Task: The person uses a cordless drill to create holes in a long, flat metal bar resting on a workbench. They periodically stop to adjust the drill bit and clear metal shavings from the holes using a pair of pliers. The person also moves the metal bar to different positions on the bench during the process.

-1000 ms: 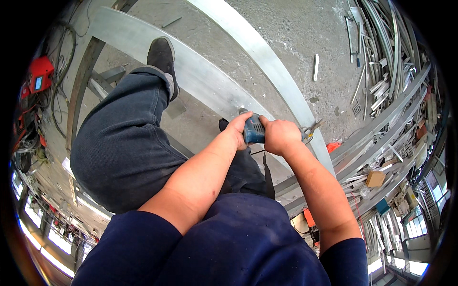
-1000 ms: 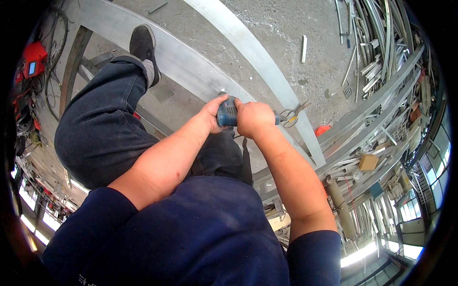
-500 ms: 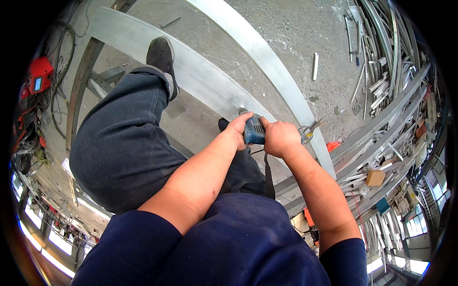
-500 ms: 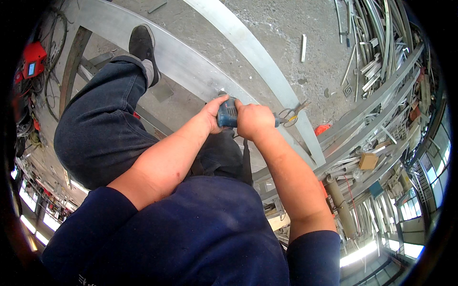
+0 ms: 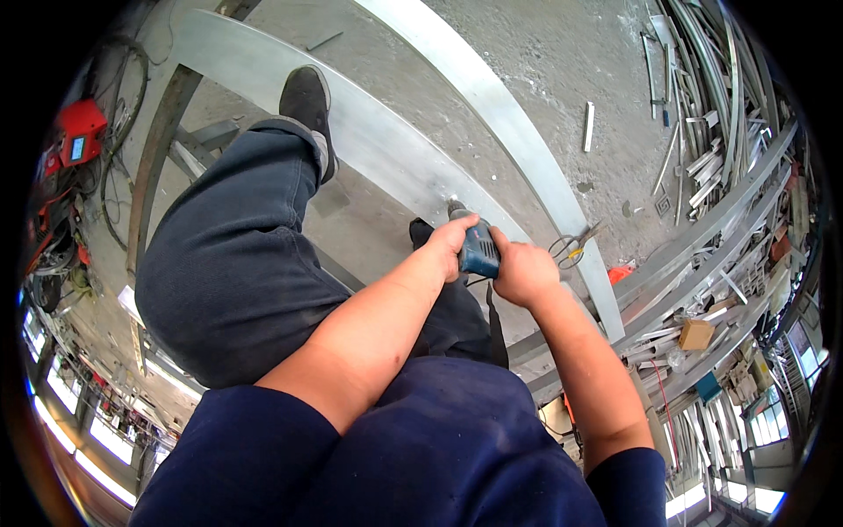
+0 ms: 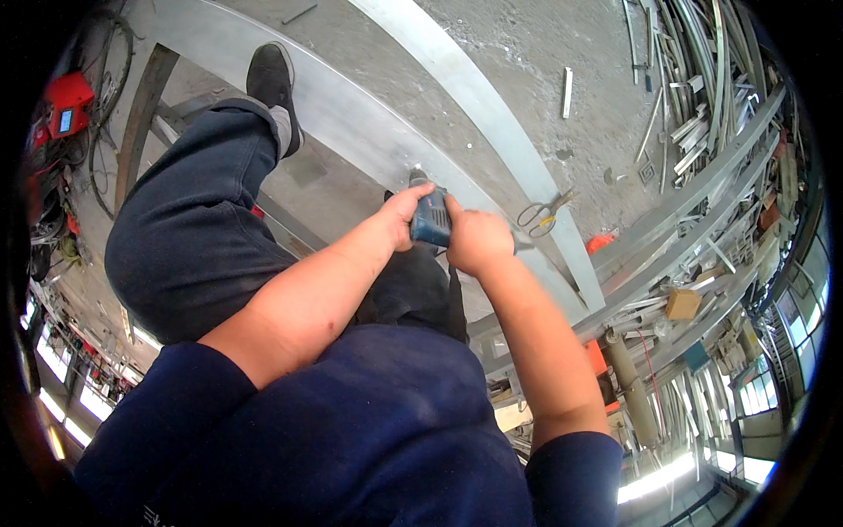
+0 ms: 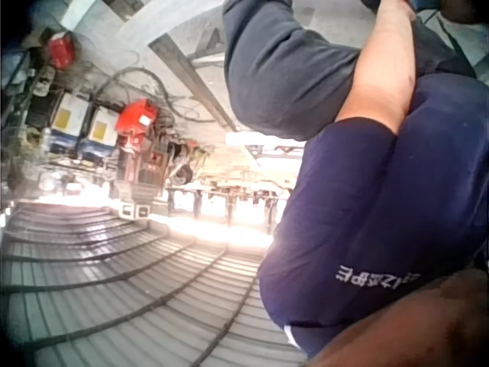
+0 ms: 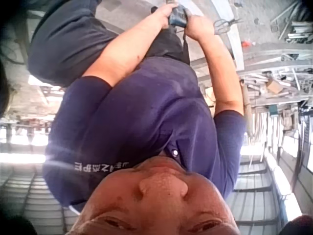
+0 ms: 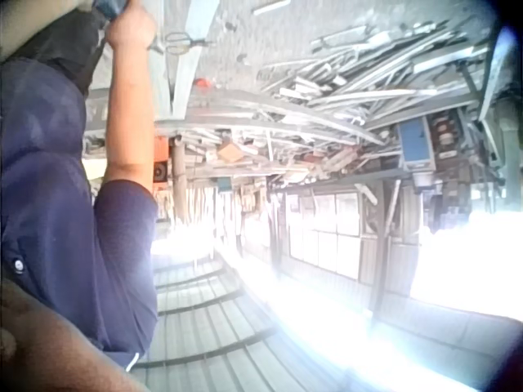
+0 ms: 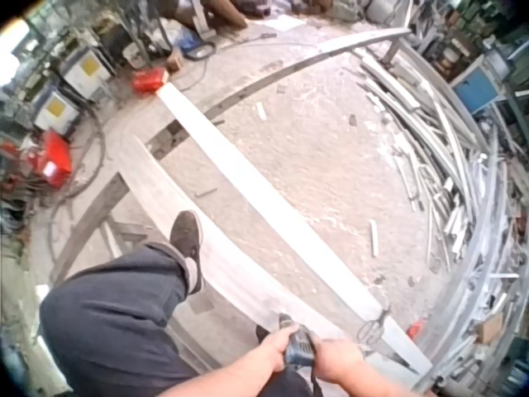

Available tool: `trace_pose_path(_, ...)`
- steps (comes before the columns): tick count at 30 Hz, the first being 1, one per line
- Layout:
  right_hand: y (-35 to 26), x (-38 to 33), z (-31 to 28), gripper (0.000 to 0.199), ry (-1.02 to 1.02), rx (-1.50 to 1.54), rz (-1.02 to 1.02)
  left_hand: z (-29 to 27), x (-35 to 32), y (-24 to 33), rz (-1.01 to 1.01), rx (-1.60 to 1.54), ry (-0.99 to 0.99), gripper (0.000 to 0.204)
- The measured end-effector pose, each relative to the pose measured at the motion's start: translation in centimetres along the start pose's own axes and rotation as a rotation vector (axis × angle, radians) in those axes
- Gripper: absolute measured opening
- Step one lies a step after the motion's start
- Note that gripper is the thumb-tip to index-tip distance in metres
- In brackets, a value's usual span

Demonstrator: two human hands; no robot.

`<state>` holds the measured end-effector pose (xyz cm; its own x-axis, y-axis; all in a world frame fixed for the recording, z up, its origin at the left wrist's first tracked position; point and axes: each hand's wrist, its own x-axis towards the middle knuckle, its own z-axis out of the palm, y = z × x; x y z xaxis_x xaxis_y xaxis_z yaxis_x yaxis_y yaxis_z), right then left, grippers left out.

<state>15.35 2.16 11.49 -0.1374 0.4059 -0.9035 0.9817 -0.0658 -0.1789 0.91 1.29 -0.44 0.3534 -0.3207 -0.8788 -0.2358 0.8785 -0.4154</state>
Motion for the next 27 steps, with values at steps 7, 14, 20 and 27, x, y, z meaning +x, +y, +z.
trace_pose_path(7,-0.2,-1.0,3.6,0.087,0.085,0.161,0.075,0.0,-1.0,-0.7,0.098,0.08,0.041,0.041)
trace_pose_path(14,0.3,-1.0,5.0,0.088,0.157,0.228,0.077,-0.7,1.0,-1.0,0.032,0.049,-0.019,0.045)
trace_pose_path(20,-0.7,-1.8,9.3,0.085,0.269,0.453,0.149,-0.1,0.4,-1.7,0.098,0.12,0.086,0.046)
trace_pose_path(27,-0.3,-1.5,8.2,0.09,0.18,0.424,0.167,-0.5,1.4,-1.5,0.07,0.186,0.113,0.039)
